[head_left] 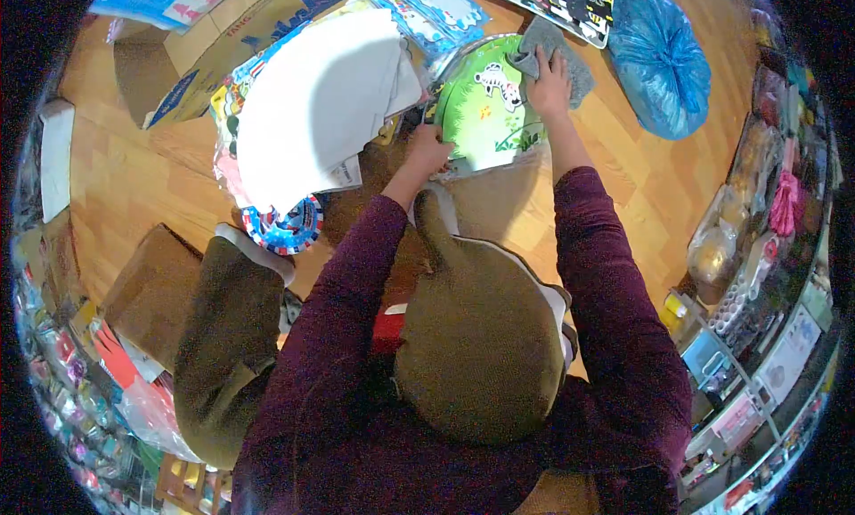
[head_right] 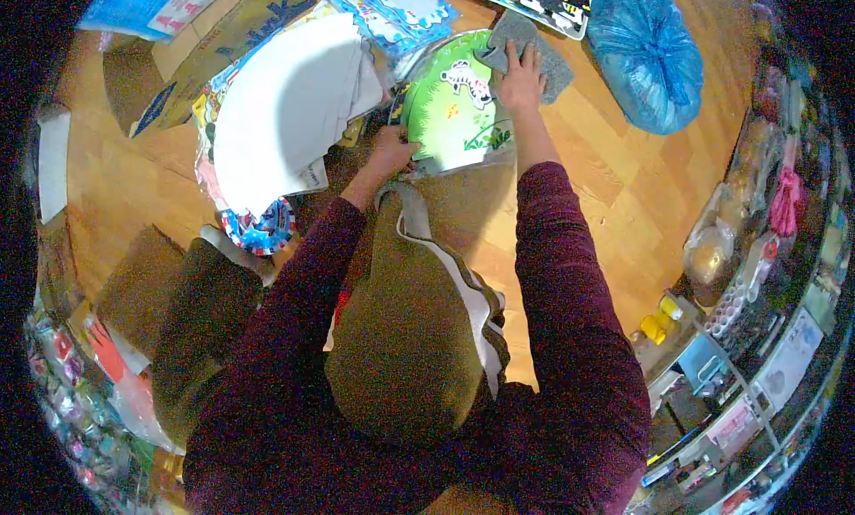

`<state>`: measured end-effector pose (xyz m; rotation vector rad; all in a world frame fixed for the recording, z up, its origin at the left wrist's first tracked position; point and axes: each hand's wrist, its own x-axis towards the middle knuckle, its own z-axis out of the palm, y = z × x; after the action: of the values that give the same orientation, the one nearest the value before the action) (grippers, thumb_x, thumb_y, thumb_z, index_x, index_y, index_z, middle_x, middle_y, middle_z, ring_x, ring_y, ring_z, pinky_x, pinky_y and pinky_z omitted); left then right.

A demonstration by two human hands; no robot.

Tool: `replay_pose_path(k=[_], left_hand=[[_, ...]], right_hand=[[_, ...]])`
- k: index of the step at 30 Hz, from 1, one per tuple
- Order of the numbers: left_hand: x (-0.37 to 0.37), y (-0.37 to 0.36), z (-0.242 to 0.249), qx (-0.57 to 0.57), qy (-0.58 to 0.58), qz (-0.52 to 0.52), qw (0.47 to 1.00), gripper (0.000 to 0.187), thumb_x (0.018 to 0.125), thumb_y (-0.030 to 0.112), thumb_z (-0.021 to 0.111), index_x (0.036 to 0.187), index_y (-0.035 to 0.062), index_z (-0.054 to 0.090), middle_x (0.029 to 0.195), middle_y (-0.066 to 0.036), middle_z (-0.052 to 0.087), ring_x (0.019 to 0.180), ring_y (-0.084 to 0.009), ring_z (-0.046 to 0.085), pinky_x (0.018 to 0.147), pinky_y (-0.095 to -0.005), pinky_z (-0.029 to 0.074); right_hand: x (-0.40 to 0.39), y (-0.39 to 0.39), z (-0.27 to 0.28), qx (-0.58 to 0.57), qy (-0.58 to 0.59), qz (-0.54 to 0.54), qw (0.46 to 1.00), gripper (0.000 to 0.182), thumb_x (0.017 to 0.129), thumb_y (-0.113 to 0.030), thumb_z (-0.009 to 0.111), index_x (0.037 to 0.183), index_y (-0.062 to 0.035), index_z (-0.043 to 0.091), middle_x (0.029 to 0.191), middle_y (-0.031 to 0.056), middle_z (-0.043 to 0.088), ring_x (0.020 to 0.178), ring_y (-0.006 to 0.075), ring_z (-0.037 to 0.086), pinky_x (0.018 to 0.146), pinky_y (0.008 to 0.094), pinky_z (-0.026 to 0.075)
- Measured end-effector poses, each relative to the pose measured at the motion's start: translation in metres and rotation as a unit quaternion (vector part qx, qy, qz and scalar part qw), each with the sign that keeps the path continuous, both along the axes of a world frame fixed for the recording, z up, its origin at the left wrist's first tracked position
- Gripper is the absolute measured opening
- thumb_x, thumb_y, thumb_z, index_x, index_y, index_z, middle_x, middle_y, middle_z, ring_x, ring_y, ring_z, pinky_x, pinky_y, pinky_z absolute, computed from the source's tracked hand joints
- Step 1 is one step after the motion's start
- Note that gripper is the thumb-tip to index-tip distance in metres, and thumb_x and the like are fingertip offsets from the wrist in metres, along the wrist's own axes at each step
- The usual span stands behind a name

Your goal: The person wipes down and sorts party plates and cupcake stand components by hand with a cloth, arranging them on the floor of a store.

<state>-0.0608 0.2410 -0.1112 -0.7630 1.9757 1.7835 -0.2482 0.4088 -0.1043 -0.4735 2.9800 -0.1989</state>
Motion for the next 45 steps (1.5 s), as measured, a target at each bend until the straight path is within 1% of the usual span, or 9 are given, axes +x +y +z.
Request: replay_pose_path(k=[8, 21, 24, 28, 32, 40, 43, 44, 45], left_hand=[[0.004, -0.003, -0.003, -0.123, 0.032, -0.051, 0.991, 0.019, 0.065, 0.009, 0.060, 0.078, -0.0041, 0.059, 0.072, -0.020, 0.059, 0.061, -0.0291, 0.060, 0.054, -0.0364, 0.048], [0.010, 0.002, 0.020, -0.195, 0.128, -0.070, 0.970, 0.028, 0.068, 0.011, 0.057, 0.094, 0.0027, 0.057, 0.084, -0.019, 0.058, 0.077, -0.0351, 0.056, 0.069, -0.0404, 0.045], [0.007, 0.002, 0.079, -0.269, 0.142, -0.097, 0.947, 0.029, 0.069, 0.014, 0.056, 0.096, 0.0067, 0.057, 0.087, -0.017, 0.058, 0.076, -0.0343, 0.056, 0.066, -0.0420, 0.045], [0.005, -0.003, 0.133, -0.316, 0.347, -0.110, 0.876, 0.021, 0.071, 0.010, 0.051, 0.092, 0.0074, 0.057, 0.085, -0.013, 0.059, 0.072, -0.0265, 0.058, 0.058, -0.0332, 0.047], [0.009, -0.004, 0.140, -0.408, 0.499, -0.081, 0.761, 0.016, 0.070, 0.009, 0.048, 0.083, 0.0085, 0.056, 0.079, -0.006, 0.056, 0.066, -0.0190, 0.057, 0.051, -0.0292, 0.046], [0.050, -0.002, 0.028, -0.535, 0.319, -0.234, 0.746, 0.008, 0.066, 0.013, 0.051, 0.072, 0.0088, 0.056, 0.072, -0.004, 0.049, 0.060, -0.0182, 0.054, 0.046, -0.0307, 0.047], [0.050, -0.005, 0.016, -0.529, 0.307, -0.281, 0.740, 0.006, 0.067, 0.013, 0.051, 0.068, 0.0086, 0.055, 0.073, -0.004, 0.049, 0.060, -0.0187, 0.055, 0.044, -0.0318, 0.047], [0.048, -0.007, 0.014, -0.515, 0.307, -0.311, 0.737, 0.006, 0.067, 0.013, 0.051, 0.066, 0.0084, 0.055, 0.073, -0.005, 0.049, 0.060, -0.0191, 0.055, 0.044, -0.0325, 0.047], [0.046, -0.007, 0.015, -0.516, 0.308, -0.313, 0.736, 0.006, 0.067, 0.013, 0.051, 0.066, 0.0084, 0.055, 0.073, -0.005, 0.049, 0.060, -0.0191, 0.055, 0.044, -0.0325, 0.047]], right_hand=[[0.140, -0.021, -0.080, -0.040, 0.038, 0.264, 0.963, 0.055, 0.065, -0.012, 0.057, 0.118, -0.0132, 0.043, 0.134, 0.0100, 0.024, 0.119, 0.0328, 0.029, 0.089, 0.0533, 0.028], [-0.015, 0.027, -0.013, -0.192, 0.061, -0.016, 0.979, 0.042, 0.067, -0.008, 0.055, 0.108, -0.0045, 0.050, 0.113, 0.0182, 0.047, 0.102, 0.0332, 0.046, 0.083, 0.0382, 0.039], [-0.020, 0.056, 0.009, -0.398, -0.005, -0.323, 0.859, 0.030, 0.076, -0.013, 0.049, 0.101, 0.0020, 0.052, 0.094, 0.0168, 0.056, 0.090, 0.0255, 0.053, 0.077, 0.0366, 0.042], [0.021, 0.100, 0.090, -0.730, 0.032, -0.341, 0.592, 0.037, 0.084, -0.021, 0.039, 0.112, 0.0020, 0.045, 0.109, 0.0145, 0.050, 0.097, 0.0245, 0.049, 0.083, 0.0390, 0.041], [0.054, 0.168, 0.125, -0.772, 0.070, -0.356, 0.521, 0.043, 0.088, -0.026, 0.027, 0.121, 0.0000, 0.036, 0.120, 0.0153, 0.042, 0.109, 0.0296, 0.042, 0.091, 0.0444, 0.035], [0.122, 0.084, 0.100, -0.181, -0.042, -0.281, 0.942, 0.040, 0.075, -0.022, 0.056, 0.107, 0.0004, 0.047, 0.097, 0.0167, 0.053, 0.086, 0.0297, 0.049, 0.076, 0.0346, 0.039], [0.162, 0.013, 0.020, -0.142, -0.003, 0.229, 0.963, 0.060, 0.070, -0.010, 0.054, 0.125, -0.0031, 0.031, 0.129, 0.0190, 0.029, 0.117, 0.0360, 0.028, 0.095, 0.0405, 0.026], [0.175, 0.000, -0.042, -0.275, -0.181, 0.125, 0.936, 0.058, 0.070, -0.013, 0.051, 0.125, -0.0043, 0.033, 0.130, 0.0173, 0.028, 0.119, 0.0364, 0.025, 0.096, 0.0429, 0.025], [0.189, -0.001, -0.049, 0.014, 0.003, 0.319, 0.948, 0.057, 0.071, -0.019, 0.049, 0.124, -0.0042, 0.034, 0.130, 0.0165, 0.029, 0.120, 0.0346, 0.026, 0.094, 0.0459, 0.027]])
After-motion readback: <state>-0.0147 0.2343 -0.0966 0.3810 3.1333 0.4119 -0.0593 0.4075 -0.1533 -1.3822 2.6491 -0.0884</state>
